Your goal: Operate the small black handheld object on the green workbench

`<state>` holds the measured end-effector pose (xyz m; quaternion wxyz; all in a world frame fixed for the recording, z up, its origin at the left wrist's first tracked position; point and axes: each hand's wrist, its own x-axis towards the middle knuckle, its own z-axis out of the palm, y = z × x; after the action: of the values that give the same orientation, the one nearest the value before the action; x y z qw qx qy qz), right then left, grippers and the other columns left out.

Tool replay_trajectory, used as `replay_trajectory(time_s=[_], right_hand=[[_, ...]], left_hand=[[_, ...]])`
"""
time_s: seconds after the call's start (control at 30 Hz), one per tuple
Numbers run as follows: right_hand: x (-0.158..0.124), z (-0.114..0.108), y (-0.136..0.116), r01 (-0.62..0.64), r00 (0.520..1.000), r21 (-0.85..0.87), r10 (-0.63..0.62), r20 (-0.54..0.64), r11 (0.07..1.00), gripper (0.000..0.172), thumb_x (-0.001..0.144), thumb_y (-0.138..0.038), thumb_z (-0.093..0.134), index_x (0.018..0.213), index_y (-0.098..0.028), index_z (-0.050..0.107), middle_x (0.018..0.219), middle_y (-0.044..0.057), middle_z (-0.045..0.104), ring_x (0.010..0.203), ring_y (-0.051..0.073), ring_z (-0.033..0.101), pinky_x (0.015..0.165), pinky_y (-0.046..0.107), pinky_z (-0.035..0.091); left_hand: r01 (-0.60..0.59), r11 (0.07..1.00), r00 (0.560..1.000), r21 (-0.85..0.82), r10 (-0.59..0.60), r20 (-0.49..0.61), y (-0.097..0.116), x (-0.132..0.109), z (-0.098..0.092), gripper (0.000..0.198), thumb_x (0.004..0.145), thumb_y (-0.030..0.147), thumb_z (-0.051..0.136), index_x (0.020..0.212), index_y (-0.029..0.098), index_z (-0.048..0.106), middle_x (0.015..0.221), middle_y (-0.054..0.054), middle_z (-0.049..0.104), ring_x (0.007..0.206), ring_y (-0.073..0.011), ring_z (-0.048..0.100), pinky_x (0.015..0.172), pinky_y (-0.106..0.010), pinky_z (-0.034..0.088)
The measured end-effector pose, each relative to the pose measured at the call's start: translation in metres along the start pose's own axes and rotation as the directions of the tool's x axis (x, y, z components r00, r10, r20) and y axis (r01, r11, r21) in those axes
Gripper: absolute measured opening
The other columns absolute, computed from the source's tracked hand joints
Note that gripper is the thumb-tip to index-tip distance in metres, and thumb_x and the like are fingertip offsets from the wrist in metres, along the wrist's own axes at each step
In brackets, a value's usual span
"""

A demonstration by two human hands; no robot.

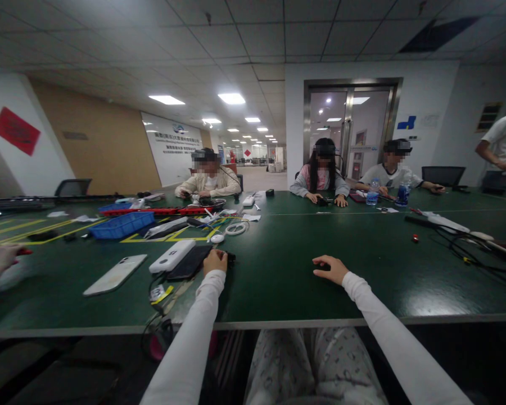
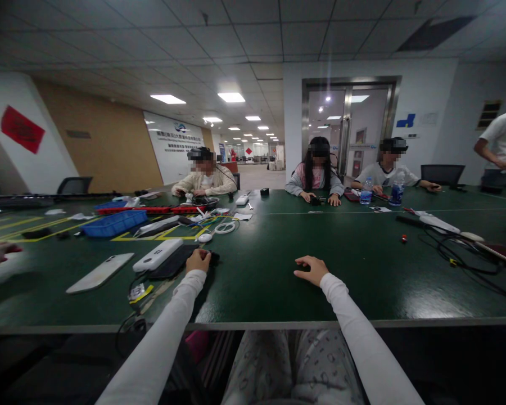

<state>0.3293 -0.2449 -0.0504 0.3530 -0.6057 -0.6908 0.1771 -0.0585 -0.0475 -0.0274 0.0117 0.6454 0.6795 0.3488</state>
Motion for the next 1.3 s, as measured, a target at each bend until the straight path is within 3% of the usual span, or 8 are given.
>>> replay_trajectory(time_s=[0.3,0.67,1.3], right_hand=[[0.0008,-0.0007,-0.0007,-0.018,1.0,-0.01,0.018,0.014,1.0,0.044,0.07,-0.045,0.061,0.109,-0.025,0.057,0.107,0.004,0.06,0.096,0.021,0.055,0.09,0.042,0.04],[-0.0002,-0.0014,-0.0033,-0.002,1.0,-0.029,0.002,-0.01,1.0,0.042,0.07,-0.042,0.062,0.107,-0.024,0.059,0.104,0.004,0.062,0.092,0.021,0.056,0.087,0.04,0.043],[0.0009,-0.0014,0.0,-0.003,1.0,-0.031,0.003,0.016,1.0,0.042,0.071,-0.044,0.06,0.109,-0.026,0.058,0.107,0.004,0.06,0.096,0.021,0.055,0.088,0.04,0.042]], left_hand=[[0.002,1.0,1.0,0.017,-0.003,0.016,0.0079,-0.0062,-0.0086,0.018,0.074,0.03,0.055,0.086,0.017,0.055,0.087,-0.007,0.065,0.084,-0.0176,0.06,0.076,-0.027,0.044],[0.026,1.0,0.999,0.012,-0.027,0.025,0.0026,-0.0039,-0.0042,0.025,0.07,0.039,0.059,0.081,0.017,0.054,0.083,-0.006,0.064,0.08,-0.0176,0.06,0.07,-0.026,0.044],[-0.062,0.995,0.996,0.082,0.058,0.061,0.007,-0.0064,-0.0069,0.025,0.073,0.04,0.055,0.084,0.018,0.059,0.082,-0.005,0.063,0.078,-0.0162,0.058,0.07,-0.025,0.043]])
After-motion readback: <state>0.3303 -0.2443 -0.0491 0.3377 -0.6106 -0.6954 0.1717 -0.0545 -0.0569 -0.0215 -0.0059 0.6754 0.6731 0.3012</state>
